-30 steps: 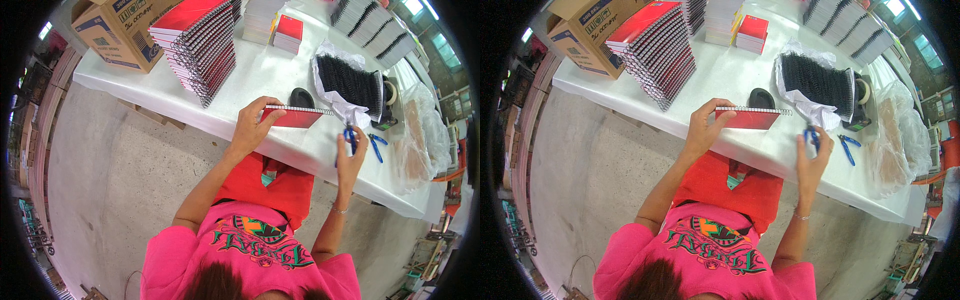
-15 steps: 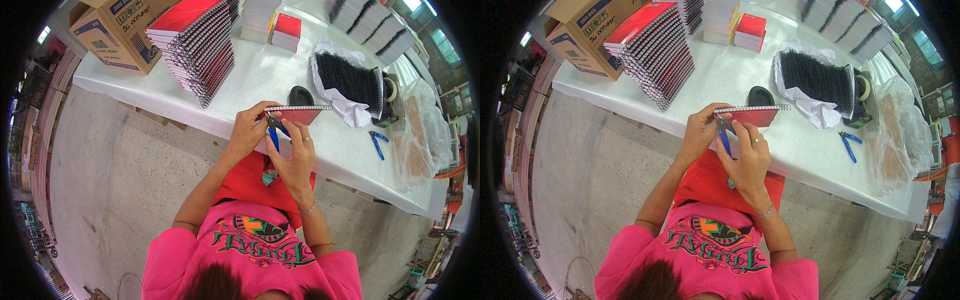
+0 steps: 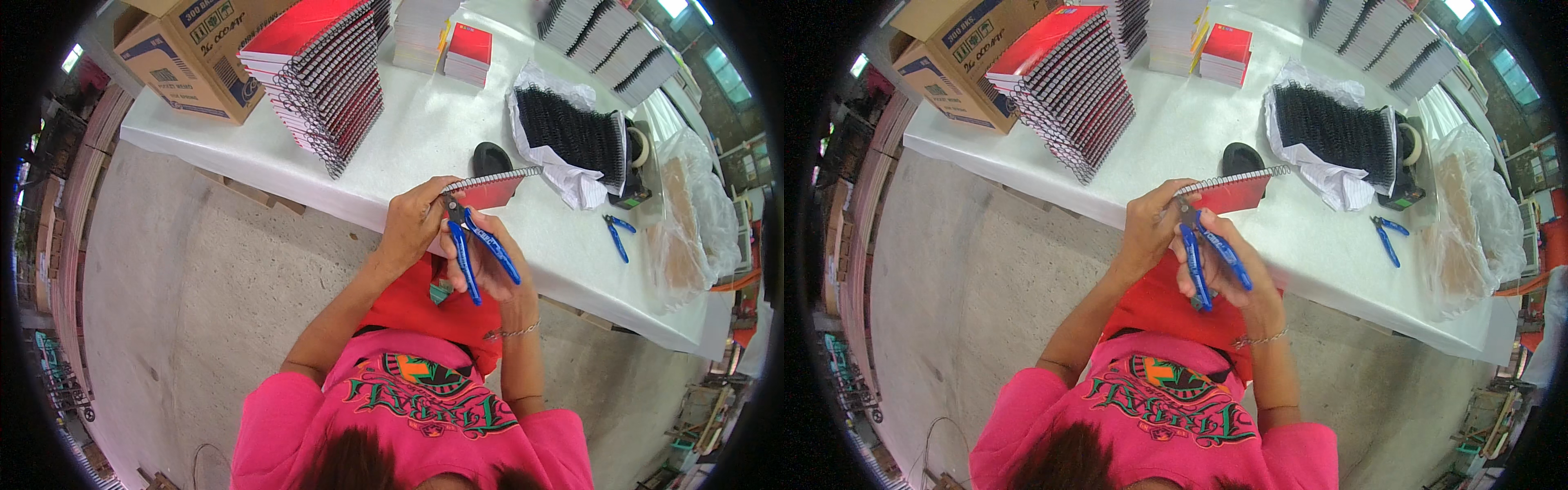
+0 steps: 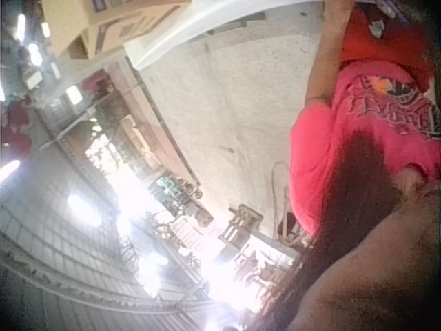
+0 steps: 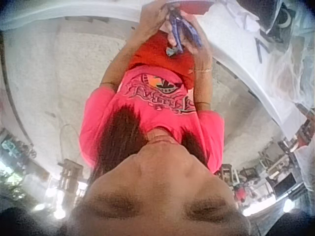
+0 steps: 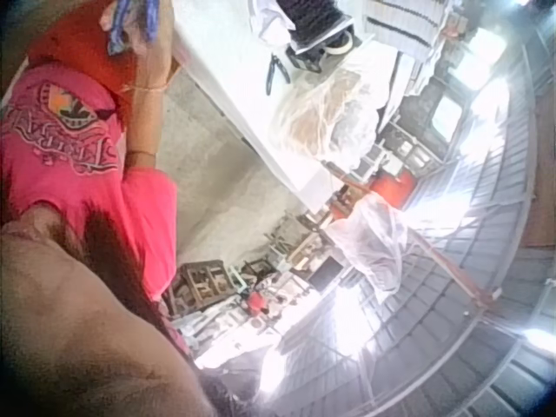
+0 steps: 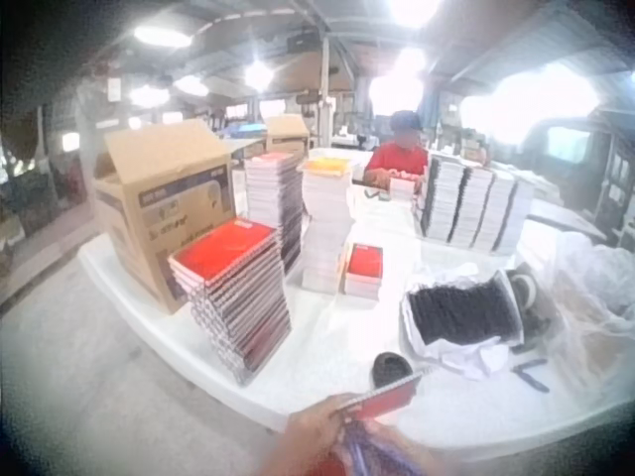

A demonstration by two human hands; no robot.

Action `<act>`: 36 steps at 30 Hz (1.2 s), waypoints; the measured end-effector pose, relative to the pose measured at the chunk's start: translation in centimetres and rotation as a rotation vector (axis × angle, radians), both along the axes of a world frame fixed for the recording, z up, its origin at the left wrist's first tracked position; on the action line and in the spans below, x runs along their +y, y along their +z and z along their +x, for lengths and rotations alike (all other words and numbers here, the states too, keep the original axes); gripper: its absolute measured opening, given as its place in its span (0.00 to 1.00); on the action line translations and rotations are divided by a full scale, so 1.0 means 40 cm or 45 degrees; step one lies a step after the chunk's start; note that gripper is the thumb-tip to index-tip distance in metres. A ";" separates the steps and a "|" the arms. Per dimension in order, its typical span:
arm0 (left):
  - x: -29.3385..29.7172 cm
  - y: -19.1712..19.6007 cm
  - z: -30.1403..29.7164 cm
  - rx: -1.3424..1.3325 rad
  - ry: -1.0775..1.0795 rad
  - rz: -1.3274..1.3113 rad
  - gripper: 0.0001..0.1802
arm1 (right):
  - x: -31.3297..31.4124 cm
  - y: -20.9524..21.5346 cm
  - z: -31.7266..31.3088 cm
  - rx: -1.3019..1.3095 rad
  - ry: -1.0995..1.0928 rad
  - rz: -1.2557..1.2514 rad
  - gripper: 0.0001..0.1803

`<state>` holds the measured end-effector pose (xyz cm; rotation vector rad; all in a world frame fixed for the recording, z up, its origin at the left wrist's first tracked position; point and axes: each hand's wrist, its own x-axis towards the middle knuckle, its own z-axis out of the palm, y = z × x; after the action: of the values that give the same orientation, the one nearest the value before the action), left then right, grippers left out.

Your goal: The person binds notebooks by manually inserting a black plastic spiral through the pre-punched holes and using a blue handheld tool to trim the excess spiral wire.

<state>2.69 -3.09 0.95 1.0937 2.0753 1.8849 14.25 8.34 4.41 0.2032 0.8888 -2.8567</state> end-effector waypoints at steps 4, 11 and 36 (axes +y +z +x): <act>0.007 0.038 0.004 -0.051 0.022 -0.019 0.14 | 0.054 0.039 0.018 -0.161 0.051 0.549 0.17; -0.071 0.291 -0.070 0.181 0.422 0.151 0.14 | 0.298 -0.024 0.099 -0.285 -0.559 2.239 0.16; -0.240 0.393 -0.497 0.222 0.710 -0.107 0.25 | 0.322 -0.056 0.119 -0.315 -0.672 2.628 0.16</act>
<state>-17.18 -12.67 16.67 0.7289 2.7551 1.9415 19.00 21.21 2.19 0.9136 3.3339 -0.7695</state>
